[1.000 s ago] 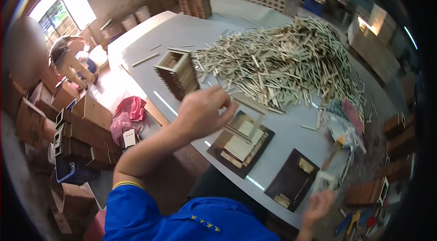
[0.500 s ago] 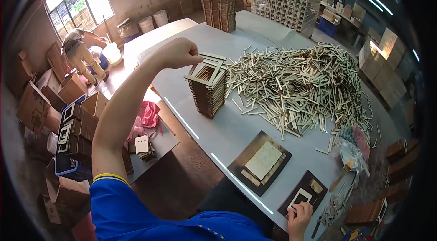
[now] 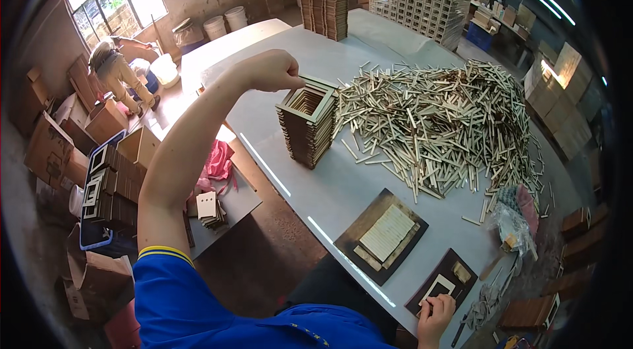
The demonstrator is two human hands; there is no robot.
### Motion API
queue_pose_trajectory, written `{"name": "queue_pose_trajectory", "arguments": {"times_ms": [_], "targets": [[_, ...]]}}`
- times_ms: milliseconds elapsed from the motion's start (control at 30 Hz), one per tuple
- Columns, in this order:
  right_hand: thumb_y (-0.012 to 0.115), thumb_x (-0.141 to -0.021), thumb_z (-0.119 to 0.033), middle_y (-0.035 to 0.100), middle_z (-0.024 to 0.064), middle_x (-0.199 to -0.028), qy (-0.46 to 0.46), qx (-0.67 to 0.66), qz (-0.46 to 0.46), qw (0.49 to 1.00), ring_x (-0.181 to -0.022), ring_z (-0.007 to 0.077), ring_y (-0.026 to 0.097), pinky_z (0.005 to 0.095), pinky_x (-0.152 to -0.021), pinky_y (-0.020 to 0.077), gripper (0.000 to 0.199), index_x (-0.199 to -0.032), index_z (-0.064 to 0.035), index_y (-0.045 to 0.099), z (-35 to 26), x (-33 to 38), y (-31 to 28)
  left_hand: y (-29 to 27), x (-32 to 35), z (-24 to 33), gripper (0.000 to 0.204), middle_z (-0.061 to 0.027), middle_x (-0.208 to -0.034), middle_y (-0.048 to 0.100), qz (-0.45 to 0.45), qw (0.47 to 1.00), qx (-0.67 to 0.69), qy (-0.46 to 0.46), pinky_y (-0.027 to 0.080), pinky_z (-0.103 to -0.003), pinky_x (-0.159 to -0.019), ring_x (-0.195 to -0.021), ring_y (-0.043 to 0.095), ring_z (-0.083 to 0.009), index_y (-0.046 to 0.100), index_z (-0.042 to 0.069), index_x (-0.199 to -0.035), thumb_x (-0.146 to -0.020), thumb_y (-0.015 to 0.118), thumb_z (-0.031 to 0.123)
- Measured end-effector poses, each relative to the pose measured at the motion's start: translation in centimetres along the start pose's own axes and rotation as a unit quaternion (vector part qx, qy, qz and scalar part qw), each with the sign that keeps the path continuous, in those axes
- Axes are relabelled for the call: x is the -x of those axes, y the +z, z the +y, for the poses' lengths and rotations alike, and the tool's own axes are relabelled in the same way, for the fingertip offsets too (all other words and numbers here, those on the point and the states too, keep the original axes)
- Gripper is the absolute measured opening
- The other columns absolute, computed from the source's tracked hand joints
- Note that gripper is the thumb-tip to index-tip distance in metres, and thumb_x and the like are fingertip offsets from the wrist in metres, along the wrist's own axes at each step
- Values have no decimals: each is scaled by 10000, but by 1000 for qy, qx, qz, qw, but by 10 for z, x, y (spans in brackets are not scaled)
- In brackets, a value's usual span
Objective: Assemble small wooden frames by placing thin wooden sticks into a specialized assembly jig.
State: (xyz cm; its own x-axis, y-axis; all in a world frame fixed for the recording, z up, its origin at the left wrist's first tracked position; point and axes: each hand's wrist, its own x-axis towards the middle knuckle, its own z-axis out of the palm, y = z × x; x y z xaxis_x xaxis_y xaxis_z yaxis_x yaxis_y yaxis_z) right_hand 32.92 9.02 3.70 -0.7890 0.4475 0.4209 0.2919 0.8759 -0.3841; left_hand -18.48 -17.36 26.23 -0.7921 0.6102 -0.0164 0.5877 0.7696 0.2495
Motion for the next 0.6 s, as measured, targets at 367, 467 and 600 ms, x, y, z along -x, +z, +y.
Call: {"name": "queue_pose_trajectory", "arguments": {"times_ms": [367,467,600], "targets": [[755,-822,-20,588,111,-1057,-16,22,47,999,-997,320,555,461,-953,469,176,-958,-46,647,26,15,22,3,-6,1,293,-23,-689,625,-33,999,-3,-5,508,-301,-630,-621,575,-165,681,58,-764,-942,704,290],[750,-831,-26,587,111,-1055,-5,-2,13,1000,-997,320,556,461,-958,469,166,-959,-46,646,11,4,7,3,-6,-1,300,-22,-693,627,-37,999,-1,-4,508,-300,-631,-622,577,-164,679,57,-767,-947,707,295],[747,-836,-27,586,111,-1056,-13,7,18,1000,-998,319,555,460,-959,469,160,-959,-46,646,8,3,6,5,-9,1,306,-22,-694,628,-39,999,2,0,509,-299,-633,-623,579,-162,680,56,-770,-952,710,300]]}}
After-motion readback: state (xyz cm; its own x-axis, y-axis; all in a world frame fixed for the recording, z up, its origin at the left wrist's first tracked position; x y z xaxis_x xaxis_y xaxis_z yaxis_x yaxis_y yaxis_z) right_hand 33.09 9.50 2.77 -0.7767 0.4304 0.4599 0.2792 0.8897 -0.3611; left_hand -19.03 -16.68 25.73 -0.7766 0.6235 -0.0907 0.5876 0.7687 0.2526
